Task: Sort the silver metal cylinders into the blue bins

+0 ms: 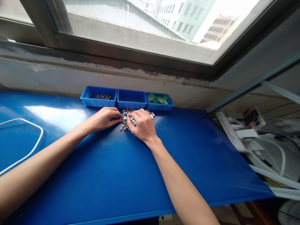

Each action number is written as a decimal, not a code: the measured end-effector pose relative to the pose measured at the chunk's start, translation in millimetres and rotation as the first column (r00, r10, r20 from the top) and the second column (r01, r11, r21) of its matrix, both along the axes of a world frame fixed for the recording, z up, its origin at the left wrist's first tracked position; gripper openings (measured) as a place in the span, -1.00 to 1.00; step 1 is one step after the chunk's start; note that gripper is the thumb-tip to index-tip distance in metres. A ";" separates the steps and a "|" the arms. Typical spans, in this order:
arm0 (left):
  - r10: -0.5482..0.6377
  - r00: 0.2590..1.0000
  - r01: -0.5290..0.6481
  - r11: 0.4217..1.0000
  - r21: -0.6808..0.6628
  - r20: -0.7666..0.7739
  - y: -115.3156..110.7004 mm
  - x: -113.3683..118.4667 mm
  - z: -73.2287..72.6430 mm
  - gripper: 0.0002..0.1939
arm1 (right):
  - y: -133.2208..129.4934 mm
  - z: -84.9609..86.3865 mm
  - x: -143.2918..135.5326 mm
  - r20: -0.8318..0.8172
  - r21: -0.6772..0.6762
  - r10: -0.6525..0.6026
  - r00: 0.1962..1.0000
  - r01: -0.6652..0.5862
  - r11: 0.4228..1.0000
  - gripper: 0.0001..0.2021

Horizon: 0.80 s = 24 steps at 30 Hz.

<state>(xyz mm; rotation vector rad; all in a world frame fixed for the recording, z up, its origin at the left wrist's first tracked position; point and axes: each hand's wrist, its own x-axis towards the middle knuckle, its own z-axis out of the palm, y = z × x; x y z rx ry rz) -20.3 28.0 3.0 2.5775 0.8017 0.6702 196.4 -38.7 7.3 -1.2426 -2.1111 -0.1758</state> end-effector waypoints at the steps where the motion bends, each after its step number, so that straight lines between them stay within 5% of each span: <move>1: 0.001 1.000 -0.001 1.000 -0.002 -0.001 -0.1 0.6 -0.7 -0.82 | -1.0 0.5 -1.7 -0.006 -0.009 0.000 1.000 0.000 1.000 -0.90; 7: 0.019 0.997 -0.016 0.999 -0.041 0.070 1.1 1.9 -1.5 -0.81 | -3.2 -2.6 -7.9 -0.019 -0.090 0.025 1.000 -0.027 0.996 -0.88; 10: 0.100 0.973 -0.063 0.982 -0.178 0.206 -1.0 3.7 5.1 -0.79 | -3.4 -2.6 -8.8 -0.103 -0.103 0.031 0.994 -0.041 0.994 -0.88; 16: 0.227 0.875 0.093 0.787 -0.610 0.427 -5.4 4.7 22.3 -0.60 | -4.8 3.0 -11.1 -0.437 -0.230 -0.027 0.899 -0.082 0.970 -0.79; 21: 0.291 0.807 0.245 0.627 -0.739 0.514 -4.0 2.8 22.1 -0.59 | -5.1 1.8 -11.9 -0.546 -0.276 -0.030 0.837 -0.146 0.950 -0.78; 24: 0.309 0.802 0.267 0.579 -0.770 0.511 -2.9 3.0 20.0 -0.61 | -5.5 0.9 -12.6 -0.545 -0.280 -0.025 0.838 -0.154 0.947 -0.78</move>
